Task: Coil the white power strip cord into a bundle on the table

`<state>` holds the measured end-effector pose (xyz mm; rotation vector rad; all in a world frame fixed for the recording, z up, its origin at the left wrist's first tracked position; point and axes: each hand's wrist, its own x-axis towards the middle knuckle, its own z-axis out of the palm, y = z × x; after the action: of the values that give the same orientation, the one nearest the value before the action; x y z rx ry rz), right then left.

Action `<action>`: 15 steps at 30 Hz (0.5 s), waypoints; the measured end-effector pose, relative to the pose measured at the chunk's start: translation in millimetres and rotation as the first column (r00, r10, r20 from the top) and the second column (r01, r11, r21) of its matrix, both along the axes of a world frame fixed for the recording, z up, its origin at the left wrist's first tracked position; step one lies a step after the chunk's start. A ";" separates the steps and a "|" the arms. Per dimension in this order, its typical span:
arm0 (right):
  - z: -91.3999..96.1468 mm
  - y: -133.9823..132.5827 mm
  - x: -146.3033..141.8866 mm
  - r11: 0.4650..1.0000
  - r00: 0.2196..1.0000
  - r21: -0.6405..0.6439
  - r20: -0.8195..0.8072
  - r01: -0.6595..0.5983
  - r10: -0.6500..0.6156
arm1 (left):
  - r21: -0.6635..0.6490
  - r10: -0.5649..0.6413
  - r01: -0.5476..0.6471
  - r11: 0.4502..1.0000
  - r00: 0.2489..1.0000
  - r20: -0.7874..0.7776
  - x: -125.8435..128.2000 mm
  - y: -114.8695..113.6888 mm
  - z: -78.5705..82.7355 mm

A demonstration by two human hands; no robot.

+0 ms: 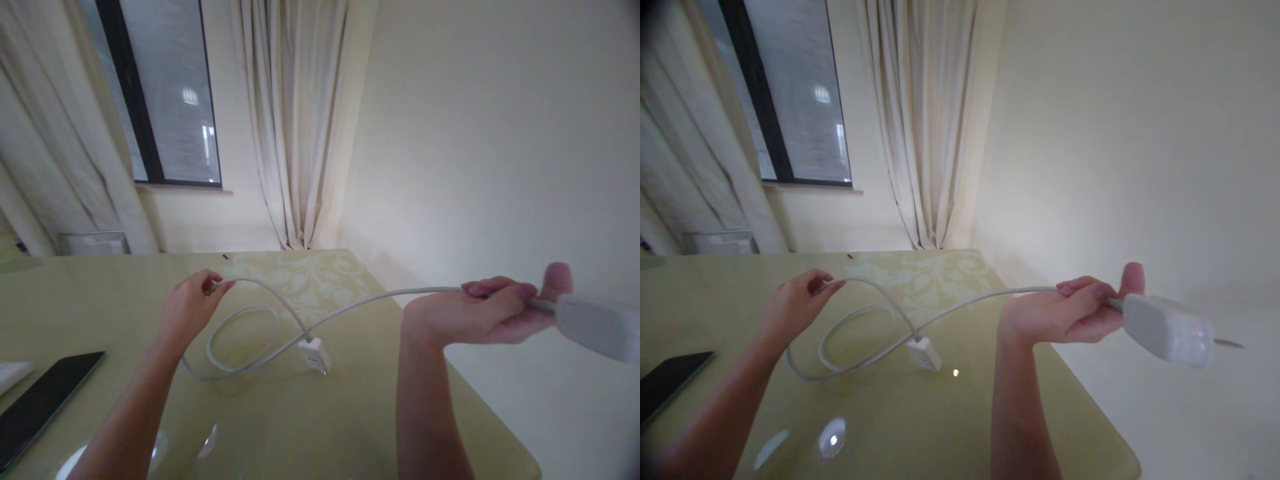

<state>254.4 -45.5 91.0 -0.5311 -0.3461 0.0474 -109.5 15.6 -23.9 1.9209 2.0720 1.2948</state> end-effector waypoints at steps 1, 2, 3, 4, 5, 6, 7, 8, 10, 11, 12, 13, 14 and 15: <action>1.3 -2.2 2.0 0.988 0.991 0.082 -0.030 0.131 -0.129 | -0.028 0.028 -0.027 0.999 0.999 0.042 -2.4 -0.9 0.0; 1.9 -3.9 3.4 0.951 0.966 0.169 -0.020 0.257 -0.258 | -0.055 0.031 -0.026 0.998 0.995 0.097 -3.9 -1.8 0.2; 1.9 -5.0 4.1 0.909 0.932 0.232 0.023 0.346 -0.361 | -0.069 0.013 -0.002 0.998 0.987 0.159 -4.0 -2.9 1.2; 1.7 -5.6 4.2 0.889 0.912 0.272 0.075 0.370 -0.402 | -0.069 -0.025 0.042 0.997 0.974 0.224 -2.6 -4.5 3.4; 1.2 -5.8 3.5 0.886 0.905 0.293 0.122 0.359 -0.407 | -0.053 -0.074 0.094 0.994 0.951 0.299 0.3 -6.7 6.9; 0.8 -5.6 2.0 0.891 0.905 0.305 0.159 0.336 -0.395 | -0.028 -0.128 0.150 0.988 0.914 0.384 4.5 -9.9 11.9; 0.5 -5.1 -0.2 0.903 0.909 0.304 0.193 0.303 -0.370 | 0.000 -0.184 0.209 0.978 0.861 0.474 9.7 -14.0 18.1; 0.1 -4.5 -3.0 0.918 0.915 0.292 0.223 0.267 -0.337 | 0.025 -0.236 0.269 0.963 0.793 0.561 15.7 -18.8 25.1; -0.9 -3.1 -9.8 0.958 0.925 0.232 0.297 0.169 -0.235 | 0.072 -0.319 0.377 0.923 0.649 0.691 28.6 -29.6 39.1; -2.0 -2.4 -13.6 0.978 0.924 0.184 0.345 0.102 -0.162 | 0.098 -0.347 0.411 0.906 0.590 0.729 35.3 -34.9 45.0; -3.6 -1.6 -17.3 0.992 0.915 0.125 0.397 0.024 -0.072 | 0.124 -0.368 0.434 0.892 0.541 0.756 41.9 -39.5 49.8; -5.7 -0.8 -20.9 0.996 0.895 0.055 0.444 -0.065 0.034 | 0.152 -0.382 0.442 0.884 0.497 0.779 48.4 -43.3 53.2; -8.3 0.1 -24.0 0.988 0.864 -0.019 0.483 -0.154 0.144 | 0.176 -0.392 0.446 0.878 0.454 0.800 54.7 -46.1 55.2; -11.3 1.0 -26.5 0.967 0.819 -0.096 0.516 -0.234 0.250 | 0.197 -0.398 0.447 0.872 0.414 0.819 60.5 -47.7 56.1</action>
<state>227.9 -44.5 79.8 -0.5202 -0.9556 0.1557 -49.1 -32.0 32.2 1.2015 1.0063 1.5422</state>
